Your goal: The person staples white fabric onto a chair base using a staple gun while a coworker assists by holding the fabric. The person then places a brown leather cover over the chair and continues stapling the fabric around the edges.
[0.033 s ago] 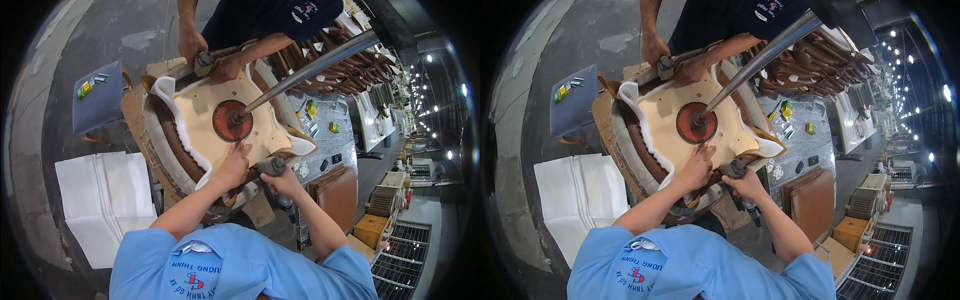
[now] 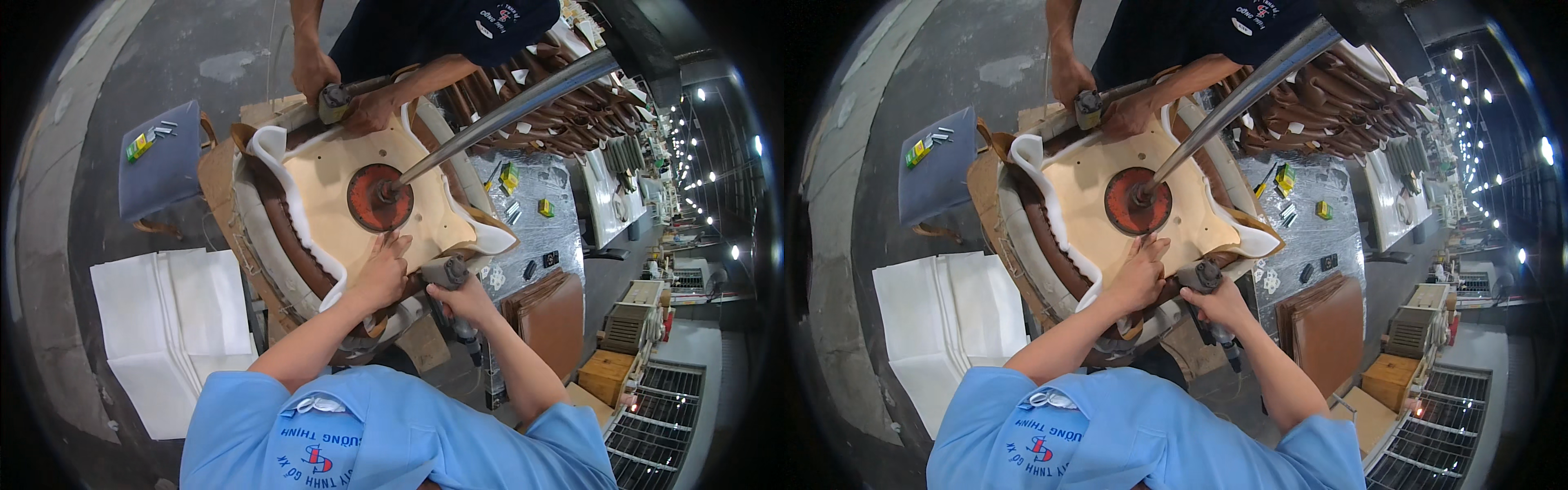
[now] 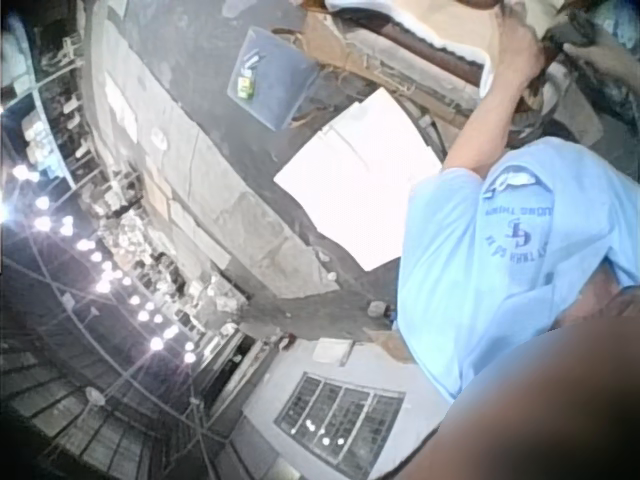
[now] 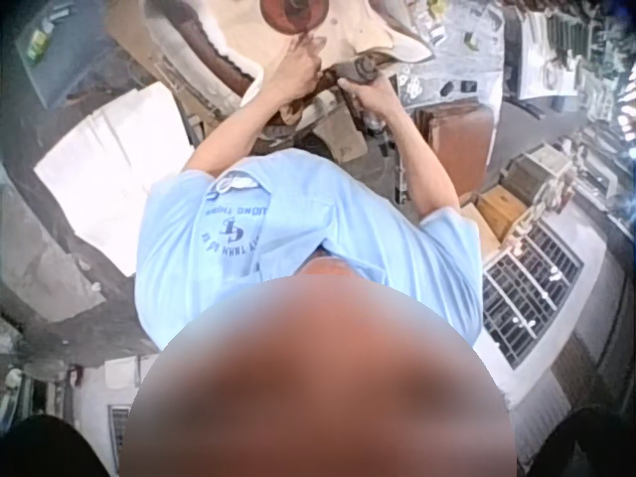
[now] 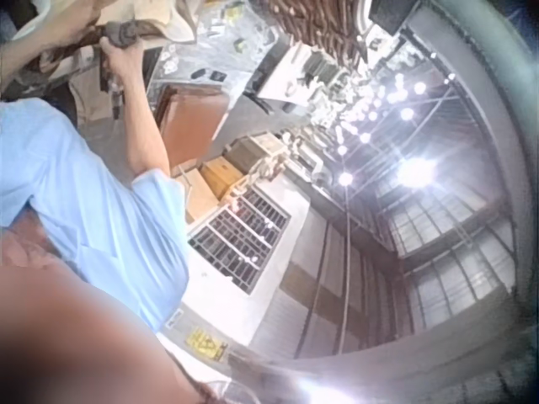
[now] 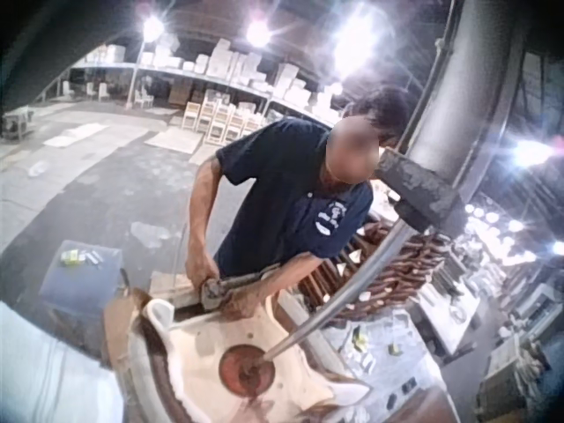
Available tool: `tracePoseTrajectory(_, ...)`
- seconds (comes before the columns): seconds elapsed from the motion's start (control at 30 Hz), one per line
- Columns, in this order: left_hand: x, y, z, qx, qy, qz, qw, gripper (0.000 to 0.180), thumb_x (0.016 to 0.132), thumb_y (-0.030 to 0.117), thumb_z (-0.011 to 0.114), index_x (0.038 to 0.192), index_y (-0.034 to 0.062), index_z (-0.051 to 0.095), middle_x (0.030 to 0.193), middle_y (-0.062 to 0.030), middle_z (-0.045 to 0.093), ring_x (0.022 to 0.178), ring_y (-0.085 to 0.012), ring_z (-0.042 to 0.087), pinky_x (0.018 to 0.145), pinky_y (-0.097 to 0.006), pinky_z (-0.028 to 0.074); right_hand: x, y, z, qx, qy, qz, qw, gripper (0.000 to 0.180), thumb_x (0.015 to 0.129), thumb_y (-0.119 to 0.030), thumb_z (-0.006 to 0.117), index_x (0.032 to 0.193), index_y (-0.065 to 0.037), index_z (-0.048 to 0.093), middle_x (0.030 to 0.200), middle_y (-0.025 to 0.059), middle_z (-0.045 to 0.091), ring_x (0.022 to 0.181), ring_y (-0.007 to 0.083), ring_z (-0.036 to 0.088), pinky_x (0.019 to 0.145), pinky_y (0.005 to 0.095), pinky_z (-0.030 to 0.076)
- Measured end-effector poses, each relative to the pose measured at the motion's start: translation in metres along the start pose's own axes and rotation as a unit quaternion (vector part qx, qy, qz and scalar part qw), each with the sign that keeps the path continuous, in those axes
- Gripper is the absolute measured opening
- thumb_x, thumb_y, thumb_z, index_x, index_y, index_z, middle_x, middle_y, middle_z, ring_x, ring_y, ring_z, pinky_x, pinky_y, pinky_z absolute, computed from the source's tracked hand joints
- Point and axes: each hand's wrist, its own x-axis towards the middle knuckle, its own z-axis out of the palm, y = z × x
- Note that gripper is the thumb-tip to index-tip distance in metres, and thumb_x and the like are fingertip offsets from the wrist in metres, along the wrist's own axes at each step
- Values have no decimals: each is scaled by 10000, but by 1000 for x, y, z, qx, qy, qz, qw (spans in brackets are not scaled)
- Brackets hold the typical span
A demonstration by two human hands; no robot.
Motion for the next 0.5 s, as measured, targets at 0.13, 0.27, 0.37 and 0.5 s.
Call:
tracePoseTrajectory(0.13,7,-4,6,10,21,-11,1000,93,892,66,738,884,-20,774,1667,-205,473,1662,-446,312,1382,-623,183,-1,3,3,-3,-5,-8,1000,331,1002,-247,867,1154,3,712,833,12,676,573,115,608,532,306,490)
tracePoseTrajectory(0.27,8,-8,15,11,53,5,999,105,894,69,733,885,-29,771,1660,-206,470,1655,-448,320,1376,-625,189,3,-2,8,-48,-4,-8,999,324,987,-282,875,1071,1,743,770,28,692,552,125,624,530,329,499)
tracePoseTrajectory(0.37,8,-8,14,13,61,8,998,97,877,57,735,898,-30,773,1623,-208,491,1634,-447,350,1362,-634,211,7,-9,10,-52,5,-18,998,327,976,-299,883,989,-3,743,716,36,690,538,128,627,524,344,493)
tracePoseTrajectory(0.5,6,-1,-12,-17,59,11,998,167,881,74,725,1008,-17,785,1541,-190,565,1598,-450,397,1341,-646,240,9,-10,8,-72,8,4,997,321,975,-284,885,977,-6,724,721,32,685,543,130,627,519,336,491)
